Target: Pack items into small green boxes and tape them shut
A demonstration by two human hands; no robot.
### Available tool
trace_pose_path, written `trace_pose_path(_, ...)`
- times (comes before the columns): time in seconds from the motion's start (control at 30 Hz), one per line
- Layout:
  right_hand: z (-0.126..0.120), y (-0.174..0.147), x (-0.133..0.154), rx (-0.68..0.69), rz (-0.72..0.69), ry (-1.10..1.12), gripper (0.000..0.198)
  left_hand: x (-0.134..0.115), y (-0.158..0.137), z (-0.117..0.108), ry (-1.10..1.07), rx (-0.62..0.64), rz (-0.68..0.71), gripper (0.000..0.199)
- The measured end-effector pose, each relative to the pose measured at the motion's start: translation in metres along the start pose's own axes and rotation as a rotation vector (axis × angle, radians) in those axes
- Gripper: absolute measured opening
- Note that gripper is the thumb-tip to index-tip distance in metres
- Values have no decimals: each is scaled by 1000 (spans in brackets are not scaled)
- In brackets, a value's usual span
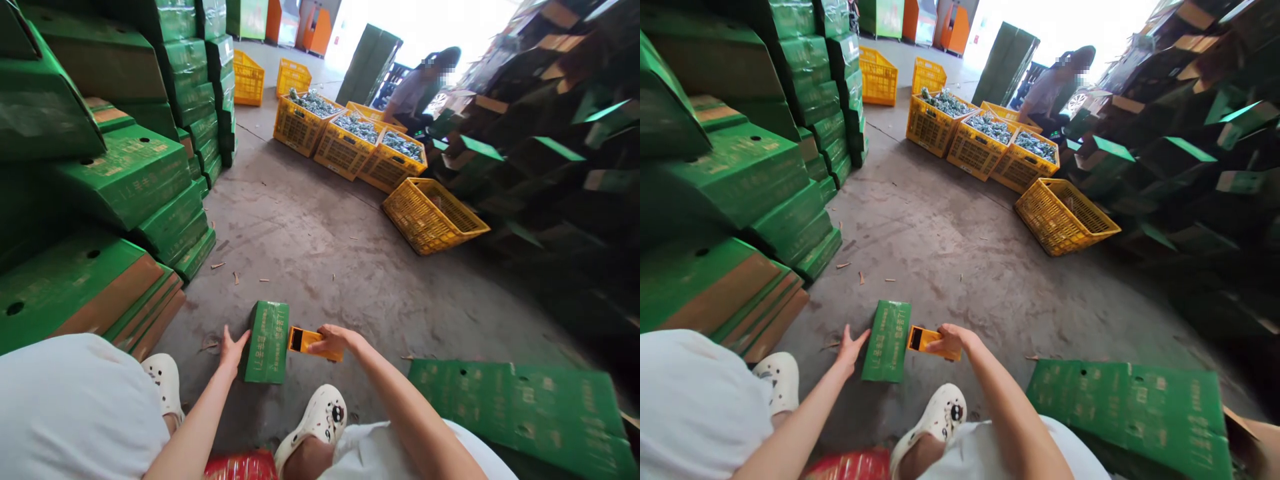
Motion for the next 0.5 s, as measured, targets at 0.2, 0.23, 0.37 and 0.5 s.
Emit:
trace_pose_path(0.2,-1,8,8,37,-29,10,51,-35,-40,10,211,-86,401,50)
trace_pose_path(0.23,-1,9,9,46,-33,14,51,-41,-53,17,228,-72,443,53)
trace_pose_path(0.37,2,5,15,102,-39,102,49,-50,-90,33,498,-101,552,80)
trace_pose_path(0.5,11,0,37,107,-135,223,50,-44,-68,10,513,-71,466,89)
Point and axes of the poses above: each hand's wrist, its own y-axis towards the middle knuckle, its own z-axis out of the palm, x = y × z, the point moved 3 cm from there along y, towards the middle knuckle, and after that the axes turned 1 degree about z, right-handed, at the moved point
